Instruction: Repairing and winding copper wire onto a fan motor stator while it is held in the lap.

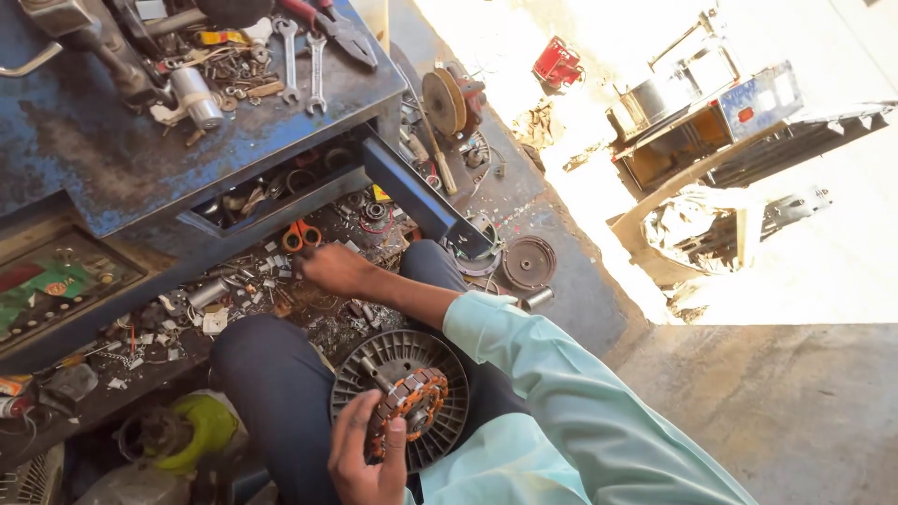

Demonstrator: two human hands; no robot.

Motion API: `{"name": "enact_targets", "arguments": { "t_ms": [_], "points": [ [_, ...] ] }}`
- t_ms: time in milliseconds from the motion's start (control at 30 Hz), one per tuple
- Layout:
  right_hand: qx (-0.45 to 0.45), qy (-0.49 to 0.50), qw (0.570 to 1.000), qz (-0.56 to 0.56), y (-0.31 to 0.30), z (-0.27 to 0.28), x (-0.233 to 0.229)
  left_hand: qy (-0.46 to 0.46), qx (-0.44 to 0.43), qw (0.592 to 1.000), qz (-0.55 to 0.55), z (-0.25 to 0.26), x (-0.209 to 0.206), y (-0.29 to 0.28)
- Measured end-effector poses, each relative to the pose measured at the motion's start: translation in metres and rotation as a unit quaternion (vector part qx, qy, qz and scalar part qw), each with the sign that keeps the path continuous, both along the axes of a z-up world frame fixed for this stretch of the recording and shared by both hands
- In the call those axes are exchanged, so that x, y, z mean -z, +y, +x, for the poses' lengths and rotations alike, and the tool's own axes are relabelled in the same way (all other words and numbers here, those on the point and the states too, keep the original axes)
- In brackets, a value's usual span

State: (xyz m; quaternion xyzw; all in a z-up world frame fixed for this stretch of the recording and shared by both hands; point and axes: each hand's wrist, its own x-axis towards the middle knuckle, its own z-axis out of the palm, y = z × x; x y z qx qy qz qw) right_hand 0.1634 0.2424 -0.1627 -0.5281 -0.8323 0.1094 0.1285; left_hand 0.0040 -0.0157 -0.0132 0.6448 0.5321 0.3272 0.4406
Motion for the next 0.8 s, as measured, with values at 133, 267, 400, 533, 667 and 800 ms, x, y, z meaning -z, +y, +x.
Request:
{"name": "enact_targets", "arguments": {
  "t_ms": [133, 267, 400, 533, 667, 800],
  "points": [
    [0.077, 0.292, 0.951, 0.066, -0.029, 0.025, -0.042, 0.024, -0.032, 0.987, 0.154, -0.025, -0.006, -0.001],
    [0.118, 0.576, 0.787, -0.189, -0.105, 0.061, -0.137, 0.042, -0.060, 0.986, 0.151, -0.054, -0.004, -0.013],
    [0.077, 0.622, 0.734, -0.264, -0.209, 0.078, -0.208, 0.004, -0.062, 0.996, 0.068, -0.060, -0.007, -0.039],
    [0.010, 0.530, 0.812, -0.243, -0.271, 0.063, -0.255, -0.150, 0.016, 0.985, 0.089, -0.024, -0.052, -0.042],
    [0.018, 0.486, 0.837, -0.251, -0.299, 0.042, -0.263, -0.189, 0.024, 0.981, -0.043, -0.009, -0.065, -0.044],
    [0.035, 0.534, 0.812, -0.232, -0.308, 0.036, -0.253, -0.196, 0.070, 0.976, -0.057, -0.002, -0.070, -0.044]
  ]
}}
